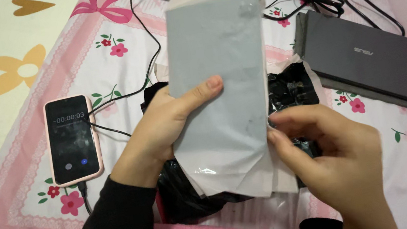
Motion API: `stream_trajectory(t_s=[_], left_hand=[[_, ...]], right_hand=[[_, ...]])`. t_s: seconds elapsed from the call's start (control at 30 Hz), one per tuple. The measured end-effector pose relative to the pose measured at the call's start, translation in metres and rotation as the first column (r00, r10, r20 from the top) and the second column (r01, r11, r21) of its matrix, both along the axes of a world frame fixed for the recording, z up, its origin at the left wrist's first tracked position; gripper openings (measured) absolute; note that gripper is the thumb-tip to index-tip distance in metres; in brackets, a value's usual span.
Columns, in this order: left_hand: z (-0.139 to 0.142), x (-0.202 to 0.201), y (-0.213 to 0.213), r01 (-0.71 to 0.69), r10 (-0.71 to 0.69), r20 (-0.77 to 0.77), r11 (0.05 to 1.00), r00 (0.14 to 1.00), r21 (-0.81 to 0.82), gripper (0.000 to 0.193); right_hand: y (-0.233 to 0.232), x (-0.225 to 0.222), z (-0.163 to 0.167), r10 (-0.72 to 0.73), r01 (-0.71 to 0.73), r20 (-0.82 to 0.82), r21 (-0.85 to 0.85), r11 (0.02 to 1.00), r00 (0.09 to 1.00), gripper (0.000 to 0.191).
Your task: The person sits at a bed and unwraps a gray box by peeling off white paper wrapping and pulling it out of a black plastic courier bag. They set the paper and bag aside, revealing a branded product box and the gray item, then arrange the unpacked items on the bed.
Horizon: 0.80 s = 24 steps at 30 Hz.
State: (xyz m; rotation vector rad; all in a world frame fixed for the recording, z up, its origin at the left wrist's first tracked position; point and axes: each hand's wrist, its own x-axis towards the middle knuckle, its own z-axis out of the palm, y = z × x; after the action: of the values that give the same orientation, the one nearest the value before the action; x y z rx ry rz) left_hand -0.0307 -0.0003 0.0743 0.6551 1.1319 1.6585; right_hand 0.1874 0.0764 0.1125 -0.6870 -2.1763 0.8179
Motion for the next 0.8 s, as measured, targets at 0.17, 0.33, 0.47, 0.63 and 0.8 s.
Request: stream_trajectory(t_s=[0.17,0.33,0.47,0.63,0.8], left_hand=[[0.003,-0.004,-0.003,-0.059,0.069,-0.116,0.995,0.991,0.081,0.064],[0.003,-0.007,-0.003,-0.076,0.092,-0.243,0.994,0.966,0.073,0.061],[-0.005,-0.009,0.001,-0.097,0.093,-0.305,0.995,0.948,0.003,0.059],[-0.027,-0.016,0.008,-0.04,0.023,-0.153,0.994,0.988,-0.105,0.057],[-0.047,-0.025,0.012,-0.038,0.033,-0.036,0.988,0.999,-0.153,0.053]], right_hand=[[-0.013,-0.011,0.005,0.01,-0.009,0.001,0.522,0.853,1.0,0.02],[-0.01,-0.021,-0.018,0.021,0.023,-0.076,0.535,0.844,0.997,0.019],[0.003,-0.02,-0.044,-0.009,0.048,-0.088,0.449,0.892,0.996,0.015],[0.017,-0.029,-0.076,-0.05,-0.02,-0.2,-0.334,0.942,0.979,0.007],[0.024,-0.03,-0.076,0.076,-0.119,-0.129,-0.374,0.92,0.989,0.006]])
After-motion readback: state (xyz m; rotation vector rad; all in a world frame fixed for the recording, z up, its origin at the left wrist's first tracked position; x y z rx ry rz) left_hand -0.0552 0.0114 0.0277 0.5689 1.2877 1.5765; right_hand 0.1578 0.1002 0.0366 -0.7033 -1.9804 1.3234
